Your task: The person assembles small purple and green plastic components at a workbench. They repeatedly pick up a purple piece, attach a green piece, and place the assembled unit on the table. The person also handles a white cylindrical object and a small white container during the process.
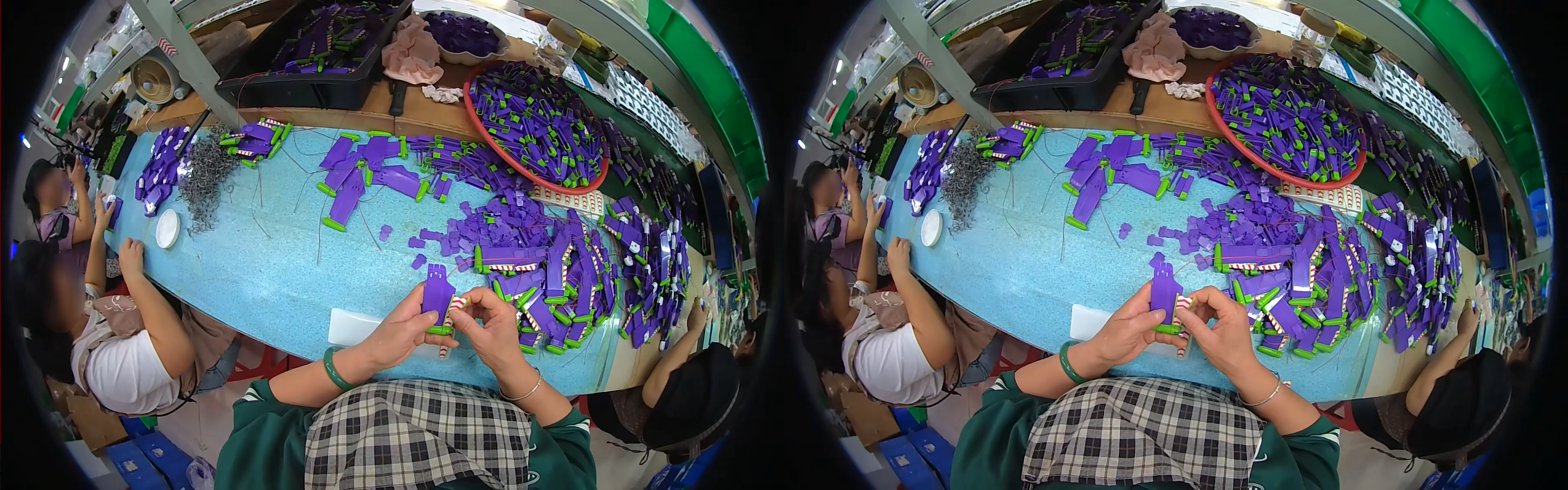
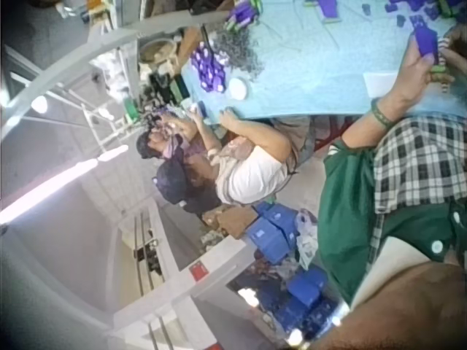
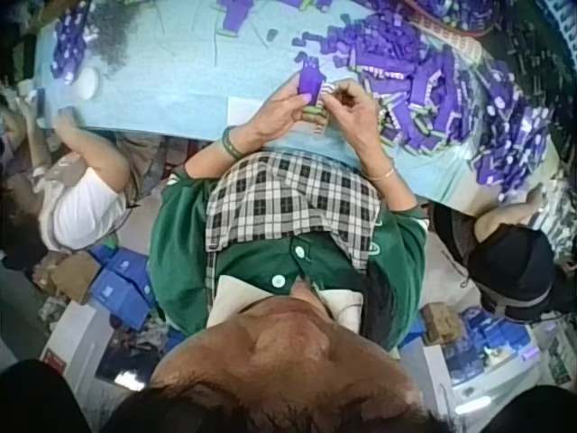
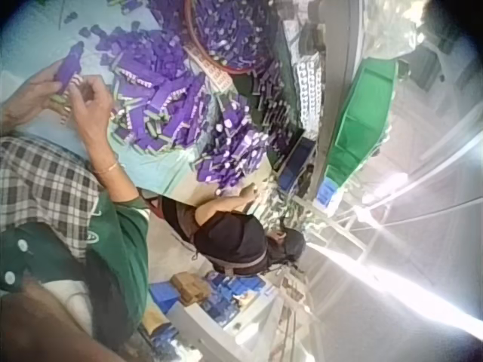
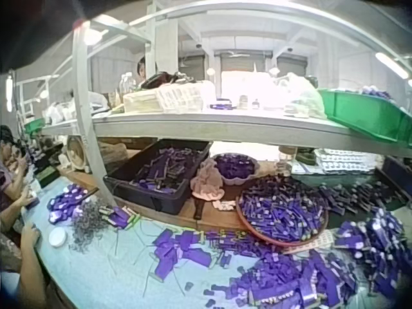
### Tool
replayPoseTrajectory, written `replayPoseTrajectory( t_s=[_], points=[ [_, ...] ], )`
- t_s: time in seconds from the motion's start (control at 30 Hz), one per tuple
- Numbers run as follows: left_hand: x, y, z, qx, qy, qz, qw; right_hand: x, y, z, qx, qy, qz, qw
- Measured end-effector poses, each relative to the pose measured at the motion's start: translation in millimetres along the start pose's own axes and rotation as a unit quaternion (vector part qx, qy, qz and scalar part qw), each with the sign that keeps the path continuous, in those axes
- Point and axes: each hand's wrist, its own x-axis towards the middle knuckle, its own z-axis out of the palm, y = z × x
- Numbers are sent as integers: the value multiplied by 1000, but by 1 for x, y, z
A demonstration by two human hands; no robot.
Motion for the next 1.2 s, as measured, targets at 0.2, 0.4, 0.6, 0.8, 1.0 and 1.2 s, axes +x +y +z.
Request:
replayPoseTrajectory(
  t_s=[0.2, 0.4, 0.6, 0.8, 1.0, 1.2],
  points=[
    [-1, 1, 0, -2, -4, -4, 1000, 1, -1, 0, -58, 4, -37, 998],
    [-1, 1, 2, 31, -1, 5, 999, -1, -6, -2, -87, -16, -12, 996],
    [1, -2, 2, 184, 13, 20, 983, -2, 1, 0, -87, 18, -49, 995],
    [0, -10, -2, 151, -9, 35, 988, -1, -6, -4, -182, 45, -149, 971],
    [0, -6, -6, 374, -40, 135, 917, 0, -6, -11, -257, 14, -203, 945],
    [2, -6, -6, 4, -101, -33, 994, 6, -2, -9, -81, -103, -14, 991]
  ],
)
